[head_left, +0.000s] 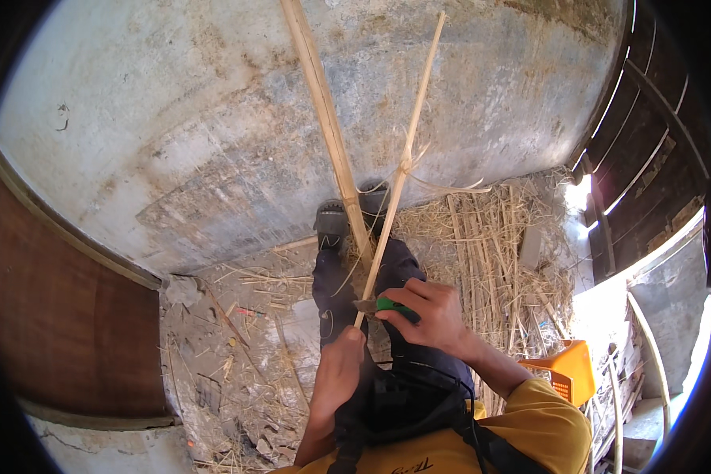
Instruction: The person uses a small green knife to shave thin strips from a length of bamboo by hand while sitting on a floor covered in wood shavings.
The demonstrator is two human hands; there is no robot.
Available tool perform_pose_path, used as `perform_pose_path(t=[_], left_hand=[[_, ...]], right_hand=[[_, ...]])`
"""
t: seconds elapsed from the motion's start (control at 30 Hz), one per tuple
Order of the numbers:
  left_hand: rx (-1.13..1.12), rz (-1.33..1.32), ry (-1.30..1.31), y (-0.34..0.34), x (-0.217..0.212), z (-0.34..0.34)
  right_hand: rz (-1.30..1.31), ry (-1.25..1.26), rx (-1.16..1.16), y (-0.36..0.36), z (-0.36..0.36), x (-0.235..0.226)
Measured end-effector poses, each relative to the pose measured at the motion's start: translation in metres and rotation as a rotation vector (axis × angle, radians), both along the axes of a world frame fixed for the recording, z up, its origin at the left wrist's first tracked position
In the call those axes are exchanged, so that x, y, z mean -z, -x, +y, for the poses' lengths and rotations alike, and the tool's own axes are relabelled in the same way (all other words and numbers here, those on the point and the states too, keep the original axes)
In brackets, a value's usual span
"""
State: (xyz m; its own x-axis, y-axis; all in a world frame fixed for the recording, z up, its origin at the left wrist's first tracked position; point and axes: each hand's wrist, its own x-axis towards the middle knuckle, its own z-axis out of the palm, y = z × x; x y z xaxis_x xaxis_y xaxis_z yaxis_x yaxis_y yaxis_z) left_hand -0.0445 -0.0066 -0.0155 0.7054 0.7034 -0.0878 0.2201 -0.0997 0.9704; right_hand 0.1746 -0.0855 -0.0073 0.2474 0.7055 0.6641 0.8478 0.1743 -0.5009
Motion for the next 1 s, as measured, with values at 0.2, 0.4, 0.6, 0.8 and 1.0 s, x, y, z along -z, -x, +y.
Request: perform_pose_path(t=[0.2, 0.4, 0.6, 0.8, 1.0], left_hand=[[-0.027, -0.002, -0.057, -0.004, -0.003, -0.002], [-0.036, 0.024, -0.123, -0.005, -0.009, -0.005], [-0.049, 0.034, -0.121, -0.001, -0.009, -0.009], [0.041, 0.065, -0.091, 0.025, 0.009, -0.024], [0.052, 0.078, 0.119, 0.041, 0.012, -0.046]], right_hand=[[-0.03, 0.007, 0.043, 0.0, 0.0, -0.003], [-0.083, -0.028, 0.071, -0.003, 0.004, 0.001], [-0.089, -0.044, 0.068, -0.003, 0.007, 0.001], [0.144, -0.078, 0.406, -0.057, 0.017, 0.013], [0.307, 0.058, 0.477, -0.113, 0.011, 0.004]])
